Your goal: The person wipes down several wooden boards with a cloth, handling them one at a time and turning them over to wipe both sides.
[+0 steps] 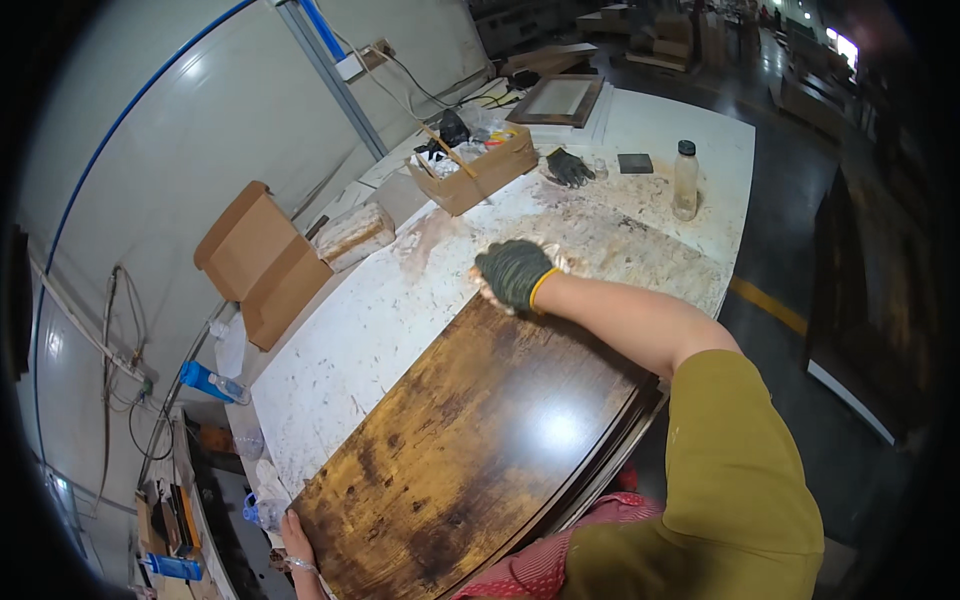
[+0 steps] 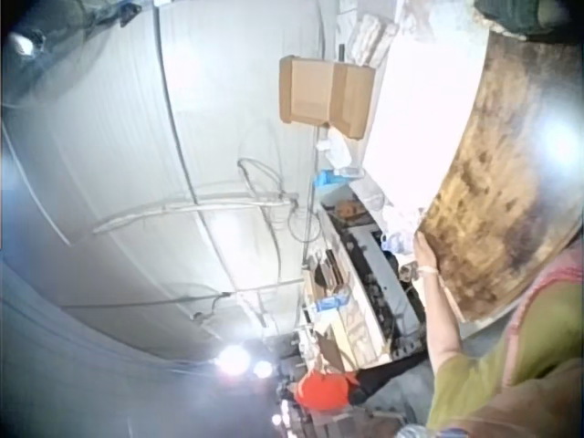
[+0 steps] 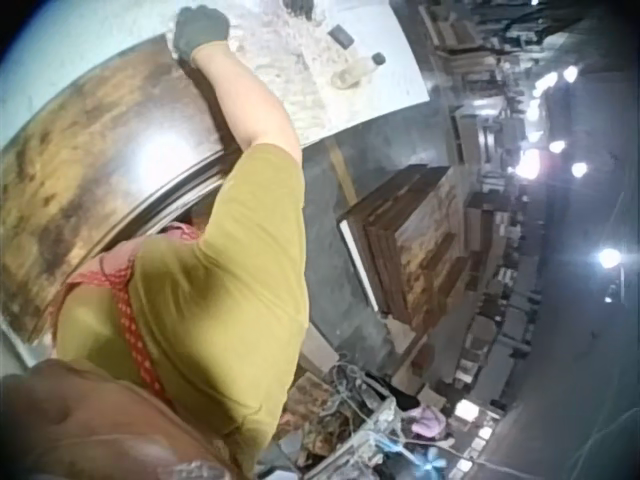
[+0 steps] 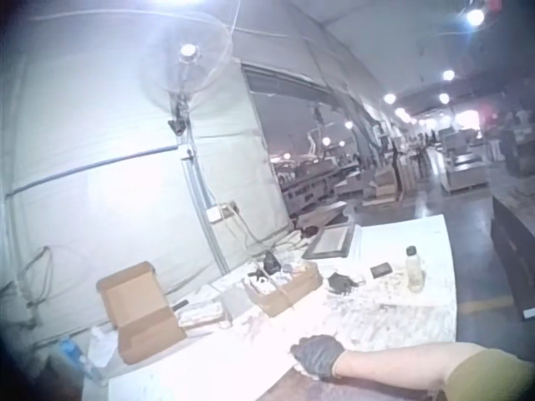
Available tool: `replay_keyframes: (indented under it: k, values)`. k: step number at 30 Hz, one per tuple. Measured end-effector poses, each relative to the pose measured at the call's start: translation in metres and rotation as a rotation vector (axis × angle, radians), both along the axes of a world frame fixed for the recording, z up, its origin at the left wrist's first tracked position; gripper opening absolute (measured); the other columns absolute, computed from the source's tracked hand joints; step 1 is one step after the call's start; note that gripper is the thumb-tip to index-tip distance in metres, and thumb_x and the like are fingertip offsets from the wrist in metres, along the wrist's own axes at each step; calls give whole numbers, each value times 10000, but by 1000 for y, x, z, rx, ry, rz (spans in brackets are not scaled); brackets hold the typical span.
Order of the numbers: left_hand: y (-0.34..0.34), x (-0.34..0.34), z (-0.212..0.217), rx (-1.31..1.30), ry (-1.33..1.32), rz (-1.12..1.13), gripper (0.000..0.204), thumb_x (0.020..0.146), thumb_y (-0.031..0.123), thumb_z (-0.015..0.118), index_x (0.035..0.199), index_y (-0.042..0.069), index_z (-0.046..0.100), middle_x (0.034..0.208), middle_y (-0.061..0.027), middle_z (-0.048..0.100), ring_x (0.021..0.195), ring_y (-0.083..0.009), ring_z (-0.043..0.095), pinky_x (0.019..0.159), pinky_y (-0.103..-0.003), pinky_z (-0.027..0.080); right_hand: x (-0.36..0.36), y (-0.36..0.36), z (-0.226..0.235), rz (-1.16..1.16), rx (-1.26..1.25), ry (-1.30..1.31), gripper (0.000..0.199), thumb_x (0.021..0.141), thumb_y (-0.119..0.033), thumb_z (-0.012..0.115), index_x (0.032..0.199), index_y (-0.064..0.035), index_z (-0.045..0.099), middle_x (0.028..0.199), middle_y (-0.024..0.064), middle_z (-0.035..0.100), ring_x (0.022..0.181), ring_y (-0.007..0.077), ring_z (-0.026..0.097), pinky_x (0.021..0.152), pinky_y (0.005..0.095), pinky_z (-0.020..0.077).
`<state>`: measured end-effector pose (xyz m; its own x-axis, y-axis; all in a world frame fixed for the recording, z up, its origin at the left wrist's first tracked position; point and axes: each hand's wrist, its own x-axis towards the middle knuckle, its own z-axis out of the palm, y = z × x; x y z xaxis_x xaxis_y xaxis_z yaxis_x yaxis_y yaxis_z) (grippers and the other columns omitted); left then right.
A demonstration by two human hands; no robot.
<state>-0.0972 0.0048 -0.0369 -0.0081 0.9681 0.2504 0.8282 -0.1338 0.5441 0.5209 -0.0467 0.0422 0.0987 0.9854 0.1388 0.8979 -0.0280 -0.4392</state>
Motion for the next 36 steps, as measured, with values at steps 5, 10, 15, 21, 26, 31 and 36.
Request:
replay_keyframes:
  k: [5,10,15,21,26,31,36]
  values:
    - [-13,9,25,-213,-77,40,548,958,413,394,1163,-85,492,1116,-252,559,1039,-353,522,914,-355,380,-8,2,1,38,9,-116,269,846,-236,454,993,-62,597,748,126,633,575,201,608,428,376,451]
    - [-5,10,12,-200,-337,69,524,943,398,451,1131,-87,510,1030,-165,572,929,-240,516,870,-341,390,62,-14,-15,-263,-116,-133,306,821,-272,480,887,-32,659,914,186,651,862,353,622,760,416,482]
    - [-12,-4,20,-142,-336,-106,489,940,371,467,1091,-87,550,1029,-148,598,944,-224,526,870,-327,392,77,-24,-40,25,152,-162,367,868,-353,490,954,-31,643,896,167,652,835,340,627,751,397,484]
    - [-30,37,129,-51,-889,-167,339,961,264,442,1191,27,521,1125,-60,572,1029,-160,530,896,-289,409,69,-48,47,-132,123,985,241,865,-344,592,830,-107,623,644,-56,530,501,57,467,437,225,384]
    - [-38,13,222,226,-1136,-317,412,975,343,429,1262,48,432,1234,-98,525,1143,-225,501,990,-376,384,67,-62,153,70,687,291,255,922,-209,499,1082,-35,596,984,-6,600,922,125,558,894,263,424]
    - [-73,4,199,118,-1556,-589,608,894,609,379,1017,43,564,990,-103,588,969,-245,537,923,-371,391,74,-103,114,-65,698,354,338,944,-259,476,1155,-7,556,1048,18,575,950,109,516,880,267,406]
    - [-140,19,160,137,-1447,-446,577,937,561,314,868,46,566,678,-83,528,885,-242,510,901,-351,354,103,-224,29,-250,474,738,608,894,-432,542,1305,1,428,1153,55,539,997,127,520,846,261,427]
